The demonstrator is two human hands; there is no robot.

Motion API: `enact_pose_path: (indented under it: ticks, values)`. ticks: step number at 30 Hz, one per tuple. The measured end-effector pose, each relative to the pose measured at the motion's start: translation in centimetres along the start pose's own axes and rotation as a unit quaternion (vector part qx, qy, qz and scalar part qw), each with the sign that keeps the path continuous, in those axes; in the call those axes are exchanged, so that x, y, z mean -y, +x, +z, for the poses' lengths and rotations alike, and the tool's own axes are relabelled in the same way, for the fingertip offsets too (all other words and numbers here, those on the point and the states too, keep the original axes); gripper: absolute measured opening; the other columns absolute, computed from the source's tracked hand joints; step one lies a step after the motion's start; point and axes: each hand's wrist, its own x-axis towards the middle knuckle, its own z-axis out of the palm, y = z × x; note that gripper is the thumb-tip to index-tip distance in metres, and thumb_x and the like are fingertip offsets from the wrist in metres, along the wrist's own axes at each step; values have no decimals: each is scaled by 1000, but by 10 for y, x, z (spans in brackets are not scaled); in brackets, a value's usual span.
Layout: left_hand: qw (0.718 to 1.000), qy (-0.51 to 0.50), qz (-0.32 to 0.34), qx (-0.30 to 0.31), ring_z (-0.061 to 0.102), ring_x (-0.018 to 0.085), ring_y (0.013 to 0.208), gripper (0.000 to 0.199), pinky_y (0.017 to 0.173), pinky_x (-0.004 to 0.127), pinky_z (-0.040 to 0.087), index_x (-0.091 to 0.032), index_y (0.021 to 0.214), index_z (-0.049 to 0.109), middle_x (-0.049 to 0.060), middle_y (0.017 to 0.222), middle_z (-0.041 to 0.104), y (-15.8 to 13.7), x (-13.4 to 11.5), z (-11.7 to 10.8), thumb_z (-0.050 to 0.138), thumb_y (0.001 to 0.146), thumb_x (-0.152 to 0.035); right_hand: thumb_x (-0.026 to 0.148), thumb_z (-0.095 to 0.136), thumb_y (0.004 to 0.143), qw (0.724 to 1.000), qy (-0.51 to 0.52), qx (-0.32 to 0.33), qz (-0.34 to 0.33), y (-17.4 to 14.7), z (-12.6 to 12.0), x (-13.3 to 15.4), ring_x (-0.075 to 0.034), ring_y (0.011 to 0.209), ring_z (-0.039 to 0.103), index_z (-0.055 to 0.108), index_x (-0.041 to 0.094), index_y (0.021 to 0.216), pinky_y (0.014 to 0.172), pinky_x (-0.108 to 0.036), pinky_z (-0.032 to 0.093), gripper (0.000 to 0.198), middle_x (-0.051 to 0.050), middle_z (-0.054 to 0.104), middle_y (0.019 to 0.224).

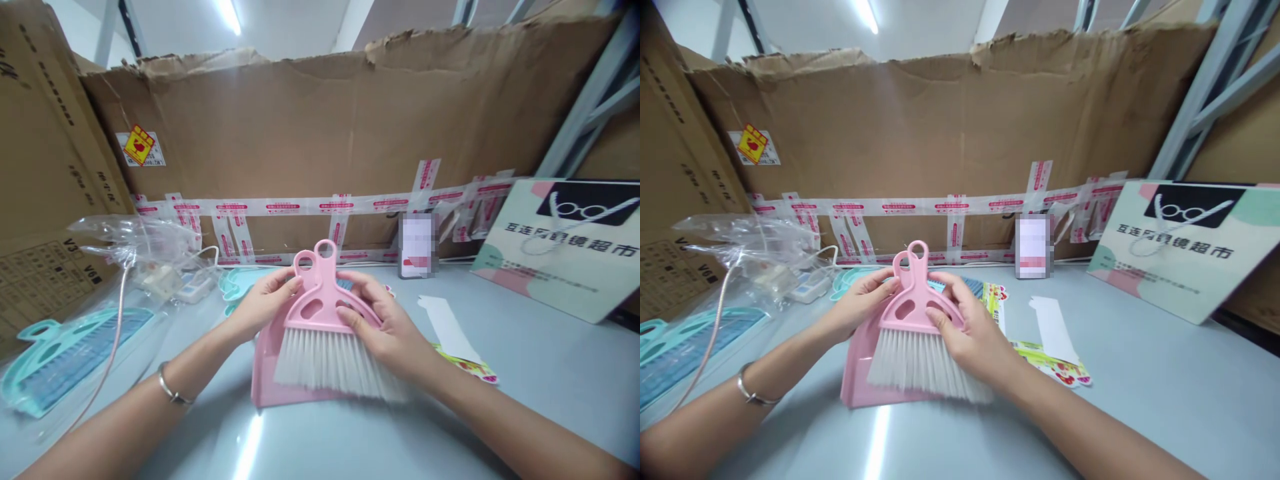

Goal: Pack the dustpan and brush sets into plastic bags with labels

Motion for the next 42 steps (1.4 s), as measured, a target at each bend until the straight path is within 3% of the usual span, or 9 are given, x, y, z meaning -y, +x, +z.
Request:
enact_pose_path:
  ticks: [5,11,16,20,25,28,32,37,42]
  values:
    - [1000,0,11,-18,60,18,95,34,76,23,46,-25,110,60,1,104,66,0,2,2,56,80,-42,27,45,85,998,-52,-13,15,-2,9,-4,-19,92,56,47,24,113,82,-36,45,28,-5,59,103]
    - [999,13,40,14,58,19,97,34,80,24,45,-27,113,59,1,105,65,-9,-1,5,52,83,-41,23,41,86,994,-95,-48,-11,-3,21,-6,-20,93,57,44,21,109,79,-36,46,23,-8,60,101]
    - [990,104,59,75,58,20,87,41,75,29,47,-23,120,53,3,90,65,-18,-2,7,48,83,-41,18,41,87,981,-150,-65,-109,-1,23,-7,-19,86,58,48,19,102,73,-31,46,17,-7,60,93]
    - [980,160,91,74,58,22,86,37,79,32,46,-16,111,58,2,72,63,-21,1,9,45,85,-39,17,47,85,947,-242,-76,-198,-2,23,-10,-19,75,53,52,17,92,64,-30,45,9,-6,60,79]
    - [982,144,102,68,59,22,85,37,84,35,45,-17,114,56,3,74,65,-21,2,10,46,85,-37,12,49,84,922,-283,-86,-248,-1,20,-9,-19,78,50,54,15,91,68,-32,45,9,-7,61,81]
    - [985,136,88,62,55,25,103,41,93,38,41,-17,120,52,6,93,66,-22,1,10,49,83,-35,13,49,84,926,-277,-91,-239,0,17,-10,-19,78,50,53,15,90,69,-32,43,7,-7,59,80]
    - [990,117,67,39,45,28,119,52,99,40,35,-15,128,45,11,127,53,-22,2,10,53,81,-34,16,49,84,941,-259,-117,-185,2,15,-14,-18,78,49,52,16,85,69,-32,43,3,-7,50,83]
    - [991,118,49,27,46,28,117,52,97,41,37,-16,130,45,9,121,58,-23,6,10,51,82,-36,16,50,84,965,-202,-109,-130,4,18,-17,-16,77,49,49,18,81,69,-31,44,3,-4,45,84]
    - [986,150,76,25,50,26,112,51,95,38,39,-16,130,44,9,120,59,-23,10,9,47,84,-37,20,56,80,977,-162,-101,-90,7,15,-17,-18,82,49,50,19,81,72,-33,41,6,-3,49,82]
